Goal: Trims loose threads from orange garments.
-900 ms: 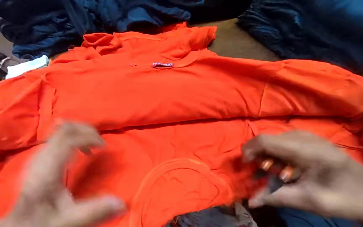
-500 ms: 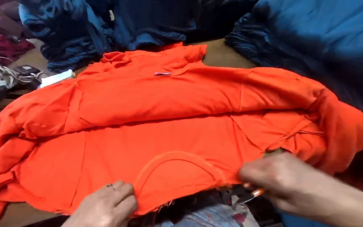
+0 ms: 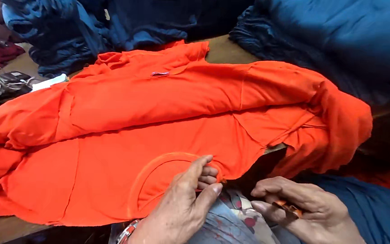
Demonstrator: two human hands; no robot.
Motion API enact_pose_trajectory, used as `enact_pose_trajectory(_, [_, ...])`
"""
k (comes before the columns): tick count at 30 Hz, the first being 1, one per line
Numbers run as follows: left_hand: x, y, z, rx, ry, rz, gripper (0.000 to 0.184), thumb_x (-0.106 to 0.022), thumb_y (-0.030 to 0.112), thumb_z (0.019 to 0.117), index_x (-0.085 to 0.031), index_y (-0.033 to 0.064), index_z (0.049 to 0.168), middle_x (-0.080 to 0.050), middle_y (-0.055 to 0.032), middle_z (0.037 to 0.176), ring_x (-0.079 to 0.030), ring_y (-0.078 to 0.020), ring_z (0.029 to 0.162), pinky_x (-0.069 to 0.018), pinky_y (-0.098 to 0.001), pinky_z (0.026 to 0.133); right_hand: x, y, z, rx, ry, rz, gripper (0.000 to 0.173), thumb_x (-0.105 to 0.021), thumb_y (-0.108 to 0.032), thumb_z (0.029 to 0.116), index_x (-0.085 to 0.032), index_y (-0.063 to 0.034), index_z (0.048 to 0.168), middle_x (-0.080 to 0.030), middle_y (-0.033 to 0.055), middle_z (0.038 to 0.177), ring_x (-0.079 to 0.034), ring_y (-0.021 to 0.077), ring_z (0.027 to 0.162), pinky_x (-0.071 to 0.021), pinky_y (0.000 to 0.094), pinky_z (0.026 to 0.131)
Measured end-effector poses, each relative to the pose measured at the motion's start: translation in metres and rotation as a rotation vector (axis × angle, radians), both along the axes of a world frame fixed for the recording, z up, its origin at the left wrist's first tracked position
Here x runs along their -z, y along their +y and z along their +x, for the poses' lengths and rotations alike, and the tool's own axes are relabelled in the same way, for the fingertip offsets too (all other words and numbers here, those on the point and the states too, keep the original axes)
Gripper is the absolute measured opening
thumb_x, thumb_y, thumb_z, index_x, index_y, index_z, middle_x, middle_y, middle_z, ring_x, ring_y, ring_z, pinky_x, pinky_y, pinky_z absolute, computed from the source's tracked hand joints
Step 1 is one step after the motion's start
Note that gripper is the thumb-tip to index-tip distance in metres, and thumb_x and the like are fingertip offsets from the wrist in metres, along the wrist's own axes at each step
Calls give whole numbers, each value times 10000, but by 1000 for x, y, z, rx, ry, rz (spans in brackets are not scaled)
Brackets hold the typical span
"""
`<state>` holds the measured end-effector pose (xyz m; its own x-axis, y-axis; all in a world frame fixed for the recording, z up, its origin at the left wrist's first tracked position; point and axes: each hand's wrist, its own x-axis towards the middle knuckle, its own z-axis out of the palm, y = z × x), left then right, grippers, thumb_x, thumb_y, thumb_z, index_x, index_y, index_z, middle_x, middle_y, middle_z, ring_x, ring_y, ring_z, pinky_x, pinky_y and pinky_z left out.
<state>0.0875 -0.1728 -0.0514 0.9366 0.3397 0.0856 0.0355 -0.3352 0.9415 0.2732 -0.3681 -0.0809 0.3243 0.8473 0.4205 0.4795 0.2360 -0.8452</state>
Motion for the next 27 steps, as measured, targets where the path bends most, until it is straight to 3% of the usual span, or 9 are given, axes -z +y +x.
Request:
enact_pose_trajectory(3, [-8, 1, -2, -85, 126, -10, 563, -682, 235, 981, -450, 123, 1482, -679, 6, 1152, -717, -95, 814, -644, -278, 745, 0, -2, -4, 49, 77, -17, 116, -756, -183, 930, -722, -72, 931, -685, -20, 813, -616, -1, 702, -525, 146, 621])
enact_pose_trajectory(6, [-9, -3, -8, -116, 121, 116, 577, -690, 229, 957, -474, 79, 1470, -724, 26, 1067, -716, -78, 912, -623, -269, 828, 5, 3, -13, 102, 182, -106, 162, -724, -222, 953, -712, -78, 881, -649, -48, 745, -575, -21, 653, -480, 139, 571])
enact_pose_trajectory(10, [3, -15, -3, -134, 39, 293, 488, -604, 201, 999, -529, 71, 1463, -722, 21, 1101, -687, -82, 1019, -593, -301, 911, 16, 23, -28, 149, 343, -193, 273, -794, -329, 896, -751, -98, 1035, -716, -19, 831, -609, 43, 627, -505, 178, 526])
enact_pose_trajectory(13, [6, -13, 1, -110, -14, 203, 436, -585, 149, 1006, -580, 124, 1441, -725, 40, 1097, -689, -75, 974, -598, -294, 867, 19, 39, -36, 168, 457, -203, 209, -812, -305, 871, -779, -130, 978, -715, -14, 787, -604, 57, 603, -497, 178, 522])
enact_pose_trajectory(16, [3, -5, 1, -49, -100, 36, 343, -533, 56, 1017, -663, 47, 1334, -731, -37, 1115, -701, -108, 942, -607, -278, 828, 22, 43, -41, 156, 549, -109, 95, -763, -188, 914, -772, -98, 884, -689, -11, 722, -570, 16, 566, -464, 149, 503])
enact_pose_trajectory(19, [-2, -2, -3, -27, -111, 36, 277, -516, 67, 1025, -747, 18, 1172, -739, -46, 1117, -687, -117, 1027, -582, -288, 897, 22, 36, -41, 100, 361, -21, 109, -706, -147, 958, -737, -58, 904, -677, -19, 742, -583, -17, 627, -484, 132, 557])
enact_pose_trajectory(22, [-4, -7, -5, -74, -95, 15, 242, -572, 121, 1033, -760, 21, 1148, -742, -38, 1104, -693, -96, 964, -593, -254, 814, 16, 27, -41, 82, 55, 8, 143, -673, -126, 980, -703, -9, 905, -708, 47, 788, -627, 7, 699, -517, 139, 628])
enact_pose_trajectory(24, [-5, -16, -3, -164, -99, -114, 199, -685, 115, 977, -769, 8, 1122, -747, -70, 1086, -721, -125, 882, -628, -257, 715, 13, 24, -41, 74, -94, 11, 201, -618, -158, 1022, -690, -5, 914, -695, 81, 780, -636, 66, 693, -520, 187, 621])
enact_pose_trajectory(27, [-4, -29, 3, -333, -117, -306, 229, -811, 20, 841, -772, -31, 1061, -743, -130, 1052, -755, -211, 849, -677, -336, 722, 6, 22, -49, 72, -208, -12, 190, -613, -157, 1023, -687, -15, 922, -675, 94, 741, -641, 132, 664, -520, 246, 592])
